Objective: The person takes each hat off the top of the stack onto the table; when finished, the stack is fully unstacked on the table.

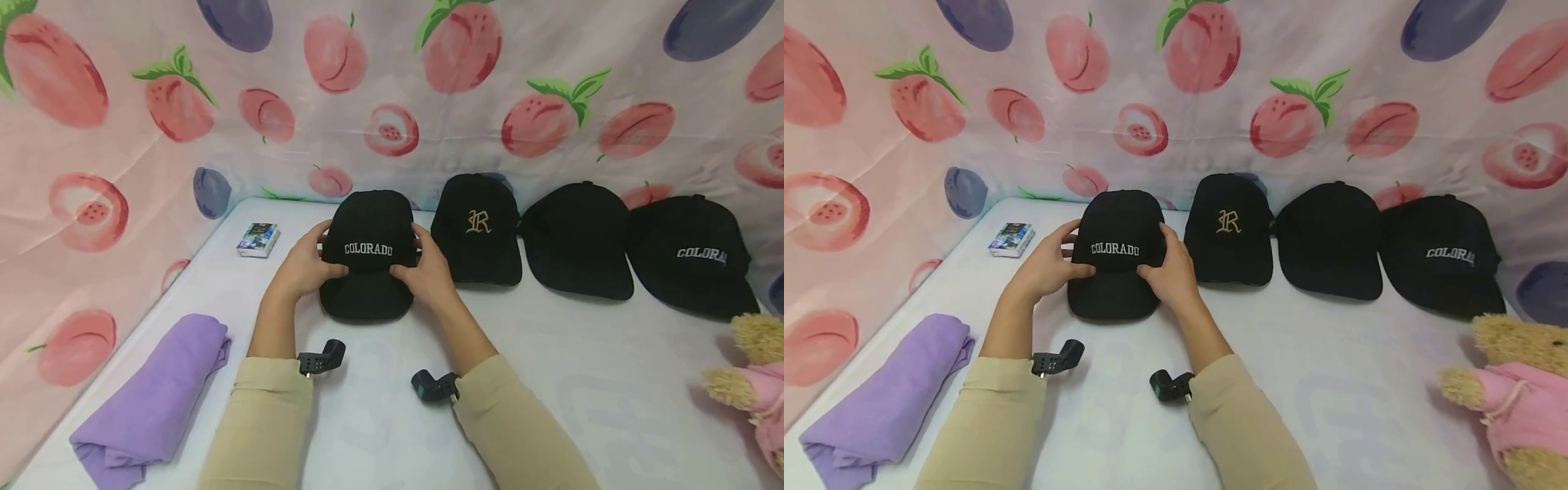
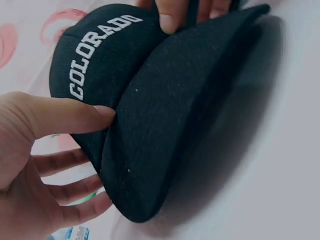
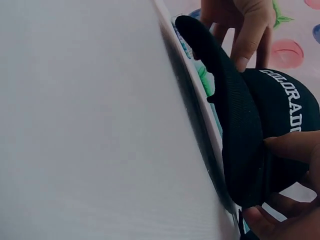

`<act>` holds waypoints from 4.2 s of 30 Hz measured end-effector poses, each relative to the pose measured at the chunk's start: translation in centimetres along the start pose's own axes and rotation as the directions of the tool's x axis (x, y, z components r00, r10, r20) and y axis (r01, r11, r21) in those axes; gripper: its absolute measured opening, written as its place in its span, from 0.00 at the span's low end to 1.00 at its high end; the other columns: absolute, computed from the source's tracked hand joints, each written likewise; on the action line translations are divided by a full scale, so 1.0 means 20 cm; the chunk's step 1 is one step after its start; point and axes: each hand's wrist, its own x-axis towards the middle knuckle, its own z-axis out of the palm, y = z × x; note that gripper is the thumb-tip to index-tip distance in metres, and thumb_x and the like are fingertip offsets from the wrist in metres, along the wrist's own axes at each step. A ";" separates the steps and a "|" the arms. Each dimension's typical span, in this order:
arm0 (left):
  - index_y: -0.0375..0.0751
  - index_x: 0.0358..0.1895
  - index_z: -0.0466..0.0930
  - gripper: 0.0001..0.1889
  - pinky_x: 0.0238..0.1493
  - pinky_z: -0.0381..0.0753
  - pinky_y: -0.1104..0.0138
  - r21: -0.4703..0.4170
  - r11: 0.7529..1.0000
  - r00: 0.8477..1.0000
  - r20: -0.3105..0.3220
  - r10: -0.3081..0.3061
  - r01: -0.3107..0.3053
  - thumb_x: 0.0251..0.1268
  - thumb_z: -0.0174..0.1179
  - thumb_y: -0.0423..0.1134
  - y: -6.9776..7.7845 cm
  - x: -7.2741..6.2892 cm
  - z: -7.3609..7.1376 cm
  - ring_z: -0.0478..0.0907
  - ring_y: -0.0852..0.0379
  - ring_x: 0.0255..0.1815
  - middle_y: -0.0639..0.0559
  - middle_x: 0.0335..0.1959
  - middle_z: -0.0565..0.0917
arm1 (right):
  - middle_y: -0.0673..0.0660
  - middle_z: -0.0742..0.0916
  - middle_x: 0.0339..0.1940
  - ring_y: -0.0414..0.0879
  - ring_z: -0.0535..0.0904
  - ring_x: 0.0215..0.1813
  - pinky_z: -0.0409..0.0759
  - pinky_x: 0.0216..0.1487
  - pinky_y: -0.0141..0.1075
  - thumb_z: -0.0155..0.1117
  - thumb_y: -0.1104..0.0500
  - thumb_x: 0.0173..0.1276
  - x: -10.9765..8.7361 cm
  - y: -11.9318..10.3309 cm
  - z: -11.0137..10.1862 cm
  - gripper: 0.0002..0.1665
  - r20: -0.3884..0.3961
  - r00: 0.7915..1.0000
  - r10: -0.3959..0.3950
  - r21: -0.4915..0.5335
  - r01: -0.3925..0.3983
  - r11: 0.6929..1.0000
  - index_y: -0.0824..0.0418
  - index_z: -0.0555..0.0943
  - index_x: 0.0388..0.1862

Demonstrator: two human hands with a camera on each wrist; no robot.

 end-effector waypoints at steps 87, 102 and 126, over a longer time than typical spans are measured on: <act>0.33 0.81 0.54 0.40 0.80 0.59 0.47 0.153 0.980 0.980 -0.135 0.144 -0.123 0.69 0.59 0.37 0.06 0.38 0.04 0.64 0.35 0.78 0.29 0.76 0.66 | 0.64 0.68 0.80 0.62 0.67 0.79 0.70 0.75 0.56 0.63 0.57 0.75 0.23 0.01 -0.15 0.47 0.064 0.997 0.037 -0.043 -0.035 0.998 0.51 0.52 0.86; 0.43 0.83 0.52 0.40 0.79 0.61 0.44 0.274 0.925 0.959 -0.029 0.283 -0.265 0.72 0.60 0.40 0.22 0.24 0.10 0.62 0.36 0.78 0.32 0.78 0.59 | 0.66 0.67 0.81 0.62 0.67 0.79 0.68 0.77 0.57 0.64 0.57 0.74 0.14 0.04 -0.23 0.47 0.083 0.995 -0.046 -0.080 0.053 0.995 0.53 0.53 0.85; 0.46 0.82 0.56 0.38 0.76 0.65 0.40 0.440 0.813 0.922 0.120 0.368 -0.381 0.75 0.60 0.50 0.30 0.08 0.24 0.63 0.37 0.77 0.37 0.77 0.63 | 0.66 0.69 0.79 0.62 0.65 0.79 0.64 0.77 0.60 0.63 0.55 0.74 -0.02 0.07 -0.38 0.44 0.094 0.982 -0.165 -0.242 0.184 0.953 0.56 0.58 0.84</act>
